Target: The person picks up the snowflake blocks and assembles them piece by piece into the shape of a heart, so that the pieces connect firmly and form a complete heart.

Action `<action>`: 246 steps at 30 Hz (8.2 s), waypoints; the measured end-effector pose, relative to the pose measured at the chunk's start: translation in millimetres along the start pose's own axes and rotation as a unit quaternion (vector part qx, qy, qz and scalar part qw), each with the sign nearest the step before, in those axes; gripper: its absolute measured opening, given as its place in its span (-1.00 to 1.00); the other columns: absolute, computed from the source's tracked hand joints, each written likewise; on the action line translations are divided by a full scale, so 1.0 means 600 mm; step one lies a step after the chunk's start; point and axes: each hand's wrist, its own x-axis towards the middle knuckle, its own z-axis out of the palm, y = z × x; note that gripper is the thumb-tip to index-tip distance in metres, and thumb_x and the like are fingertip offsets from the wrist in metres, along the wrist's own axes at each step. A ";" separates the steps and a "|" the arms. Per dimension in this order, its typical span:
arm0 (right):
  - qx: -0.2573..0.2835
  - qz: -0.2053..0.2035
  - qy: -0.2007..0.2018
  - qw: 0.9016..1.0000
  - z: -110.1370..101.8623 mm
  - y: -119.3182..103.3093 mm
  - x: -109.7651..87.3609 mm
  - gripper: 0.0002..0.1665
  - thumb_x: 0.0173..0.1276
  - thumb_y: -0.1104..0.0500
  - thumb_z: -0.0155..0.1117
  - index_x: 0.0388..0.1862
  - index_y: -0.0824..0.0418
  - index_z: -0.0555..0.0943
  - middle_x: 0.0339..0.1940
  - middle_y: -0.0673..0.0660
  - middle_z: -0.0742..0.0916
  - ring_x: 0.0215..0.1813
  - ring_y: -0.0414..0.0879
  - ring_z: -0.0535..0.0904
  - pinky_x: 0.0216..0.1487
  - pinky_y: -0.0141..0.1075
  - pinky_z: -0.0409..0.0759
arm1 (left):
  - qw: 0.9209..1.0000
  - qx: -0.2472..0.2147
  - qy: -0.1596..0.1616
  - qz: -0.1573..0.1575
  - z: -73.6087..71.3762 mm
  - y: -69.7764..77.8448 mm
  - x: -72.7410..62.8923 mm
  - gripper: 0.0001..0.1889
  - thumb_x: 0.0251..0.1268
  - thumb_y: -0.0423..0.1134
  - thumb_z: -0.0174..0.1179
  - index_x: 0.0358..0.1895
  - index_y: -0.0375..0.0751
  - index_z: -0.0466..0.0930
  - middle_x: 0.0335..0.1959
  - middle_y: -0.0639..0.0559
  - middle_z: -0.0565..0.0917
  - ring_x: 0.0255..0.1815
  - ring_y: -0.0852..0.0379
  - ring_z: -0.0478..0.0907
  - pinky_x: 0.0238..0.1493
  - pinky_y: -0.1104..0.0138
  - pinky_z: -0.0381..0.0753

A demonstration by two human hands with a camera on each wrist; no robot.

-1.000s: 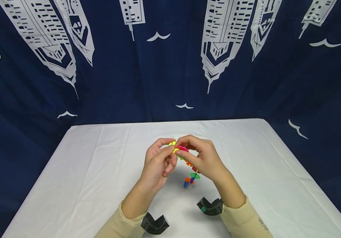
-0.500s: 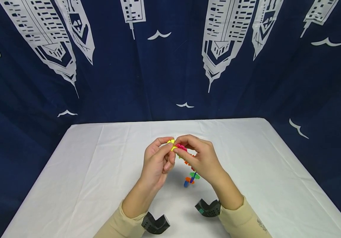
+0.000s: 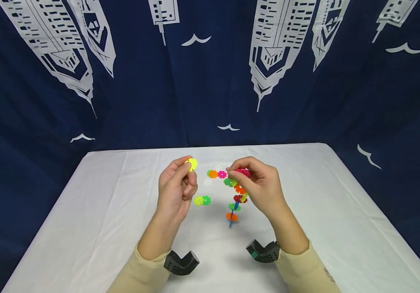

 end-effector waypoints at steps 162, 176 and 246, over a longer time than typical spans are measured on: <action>0.002 0.008 -0.055 0.998 -0.009 0.013 0.004 -0.86 0.28 0.40 0.37 -0.23 0.21 0.72 -0.33 0.11 0.80 -0.34 -0.11 0.65 -0.26 -0.37 0.66 | 0.964 0.207 -0.168 -0.005 0.001 0.009 -0.014 -0.73 0.48 -0.39 0.04 0.17 -0.33 0.41 -0.64 0.10 0.60 -0.76 0.21 0.42 -0.65 0.48 0.47; -0.006 -0.015 -0.058 0.998 -0.012 0.014 0.003 -0.82 0.23 0.39 0.43 -0.21 0.18 0.77 -0.38 0.06 0.78 -0.36 -0.20 0.59 -0.36 -0.39 0.61 | 0.955 0.240 -0.173 0.004 -0.004 0.002 -0.014 -0.77 0.46 -0.38 0.11 0.09 -0.31 0.42 -0.57 0.08 0.62 -0.72 0.19 0.42 -0.62 0.46 0.49; -0.120 -0.186 0.006 0.975 0.033 0.017 -0.001 -0.74 0.06 0.50 0.47 -0.34 0.29 0.60 -0.50 0.06 0.66 -0.48 -0.20 0.50 -0.43 -0.55 0.50 | 0.967 0.222 -0.111 -0.058 0.012 -0.004 -0.020 -0.85 0.59 -0.37 -0.15 0.05 -0.37 0.30 -0.59 0.07 0.29 -0.74 0.26 0.00 -0.69 0.52 -0.03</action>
